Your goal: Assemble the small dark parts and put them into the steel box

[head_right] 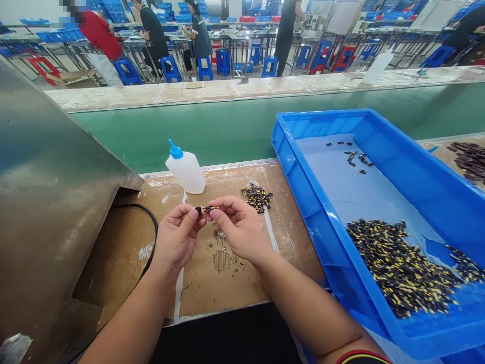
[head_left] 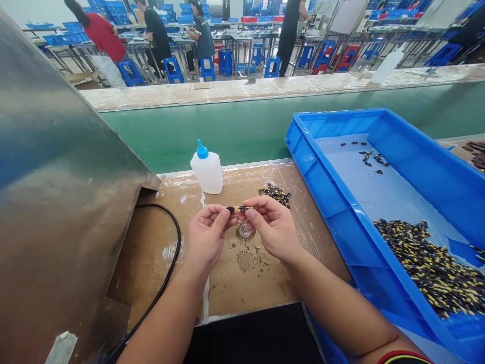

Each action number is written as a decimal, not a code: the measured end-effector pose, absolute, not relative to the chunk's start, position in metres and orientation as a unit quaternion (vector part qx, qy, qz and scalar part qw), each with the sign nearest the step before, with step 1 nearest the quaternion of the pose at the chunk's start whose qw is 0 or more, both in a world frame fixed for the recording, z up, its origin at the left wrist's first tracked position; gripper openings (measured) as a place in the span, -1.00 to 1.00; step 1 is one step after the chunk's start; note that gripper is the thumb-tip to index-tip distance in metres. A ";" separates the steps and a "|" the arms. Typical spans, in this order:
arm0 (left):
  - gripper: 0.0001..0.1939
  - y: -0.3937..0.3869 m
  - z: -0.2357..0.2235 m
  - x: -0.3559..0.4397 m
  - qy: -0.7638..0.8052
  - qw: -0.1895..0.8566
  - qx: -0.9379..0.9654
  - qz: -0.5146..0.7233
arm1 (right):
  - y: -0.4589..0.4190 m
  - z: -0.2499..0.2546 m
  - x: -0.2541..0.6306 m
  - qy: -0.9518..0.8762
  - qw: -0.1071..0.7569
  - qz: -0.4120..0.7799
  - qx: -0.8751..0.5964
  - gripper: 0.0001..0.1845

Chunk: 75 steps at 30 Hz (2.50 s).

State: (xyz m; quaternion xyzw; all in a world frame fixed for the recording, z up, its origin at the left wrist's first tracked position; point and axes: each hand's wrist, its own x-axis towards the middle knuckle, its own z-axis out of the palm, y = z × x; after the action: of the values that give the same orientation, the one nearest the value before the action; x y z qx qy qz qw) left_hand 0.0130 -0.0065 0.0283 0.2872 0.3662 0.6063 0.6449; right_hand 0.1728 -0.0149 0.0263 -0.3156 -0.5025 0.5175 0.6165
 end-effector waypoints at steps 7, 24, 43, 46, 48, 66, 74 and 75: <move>-0.70 -0.010 0.015 0.014 0.372 0.588 0.369 0.616 | -0.014 0.027 0.171 -0.496 0.606 0.524 -0.335 -0.78; -0.70 -0.006 0.023 0.008 0.324 0.665 0.283 0.610 | -0.019 0.024 0.172 -0.607 0.636 0.338 -0.337 -0.88; -0.74 -0.009 0.026 0.009 0.306 0.646 0.323 0.620 | -0.019 0.029 0.174 -0.665 0.610 0.273 -0.333 -0.81; -0.75 -0.009 0.026 0.010 0.306 0.641 0.329 0.623 | -0.019 0.028 0.174 -0.666 0.612 0.275 -0.327 -0.79; -0.73 -0.009 0.027 0.010 0.313 0.635 0.329 0.625 | -0.019 0.028 0.175 -0.667 0.609 0.276 -0.329 -0.78; -0.75 -0.007 0.026 0.007 0.331 0.582 0.393 0.630 | -0.016 0.025 0.182 -0.694 0.595 0.253 -0.317 -0.75; -0.83 -0.008 0.017 0.003 0.328 0.572 0.421 0.623 | -0.017 0.025 0.183 -0.703 0.595 0.239 -0.308 -0.73; -0.85 -0.008 0.016 0.002 0.326 0.568 0.429 0.622 | -0.017 0.025 0.183 -0.705 0.594 0.235 -0.307 -0.72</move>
State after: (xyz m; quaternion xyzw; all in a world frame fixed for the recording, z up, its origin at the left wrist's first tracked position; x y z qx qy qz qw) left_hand 0.0018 -0.0076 0.0159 0.4286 0.3262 0.6223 0.5681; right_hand 0.1833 -0.0174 0.0252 -0.3067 -0.7053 0.2348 0.5944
